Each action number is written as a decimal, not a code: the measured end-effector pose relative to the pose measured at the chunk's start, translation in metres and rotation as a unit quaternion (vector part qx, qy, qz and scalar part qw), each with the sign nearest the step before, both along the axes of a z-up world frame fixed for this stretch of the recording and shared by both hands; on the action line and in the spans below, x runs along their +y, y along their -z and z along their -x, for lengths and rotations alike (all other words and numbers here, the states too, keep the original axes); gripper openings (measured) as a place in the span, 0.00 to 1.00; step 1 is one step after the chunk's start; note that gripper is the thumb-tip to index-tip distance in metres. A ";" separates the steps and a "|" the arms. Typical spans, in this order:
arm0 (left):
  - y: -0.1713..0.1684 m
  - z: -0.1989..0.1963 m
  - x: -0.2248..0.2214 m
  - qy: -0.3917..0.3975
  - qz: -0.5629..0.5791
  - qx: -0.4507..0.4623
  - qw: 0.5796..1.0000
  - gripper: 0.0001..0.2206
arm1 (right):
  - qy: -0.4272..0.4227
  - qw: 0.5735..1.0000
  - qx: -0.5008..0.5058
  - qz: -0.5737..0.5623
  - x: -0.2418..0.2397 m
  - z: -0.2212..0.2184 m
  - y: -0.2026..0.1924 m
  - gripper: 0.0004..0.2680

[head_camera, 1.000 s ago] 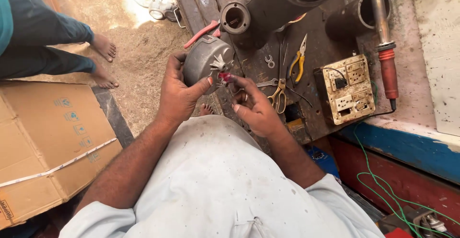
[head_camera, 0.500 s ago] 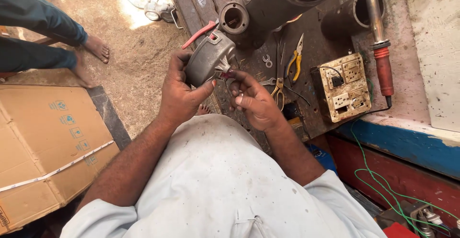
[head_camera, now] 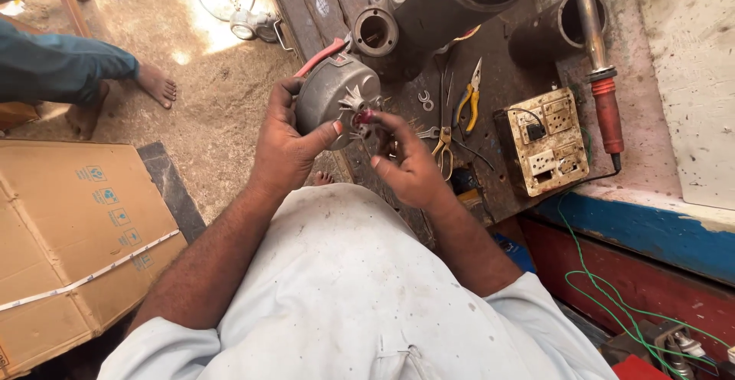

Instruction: Repairing and reassembling a starter motor on a mechanical workbench using various hand tools.

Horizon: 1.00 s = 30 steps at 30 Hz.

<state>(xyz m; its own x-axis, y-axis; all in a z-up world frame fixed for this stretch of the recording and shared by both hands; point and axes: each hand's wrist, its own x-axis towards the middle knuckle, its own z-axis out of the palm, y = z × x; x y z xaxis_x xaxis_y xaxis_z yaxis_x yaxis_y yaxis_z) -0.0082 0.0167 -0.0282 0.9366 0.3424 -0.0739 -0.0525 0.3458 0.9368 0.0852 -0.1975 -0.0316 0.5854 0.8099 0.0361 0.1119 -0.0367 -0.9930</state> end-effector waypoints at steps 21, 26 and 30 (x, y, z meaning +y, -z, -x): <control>-0.036 -0.001 0.000 -0.045 -0.001 0.085 0.995 0.29 | 0.048 0.952 0.269 -0.140 -0.023 0.002 0.038 0.19; 0.000 0.017 0.024 -0.073 -0.014 0.135 0.988 0.31 | 0.041 0.925 0.247 -0.284 -0.042 -0.045 -0.063 0.16; 0.047 0.036 0.057 -0.107 0.031 0.079 0.991 0.29 | 0.056 0.984 -0.112 -0.124 -0.046 -0.103 -0.143 0.13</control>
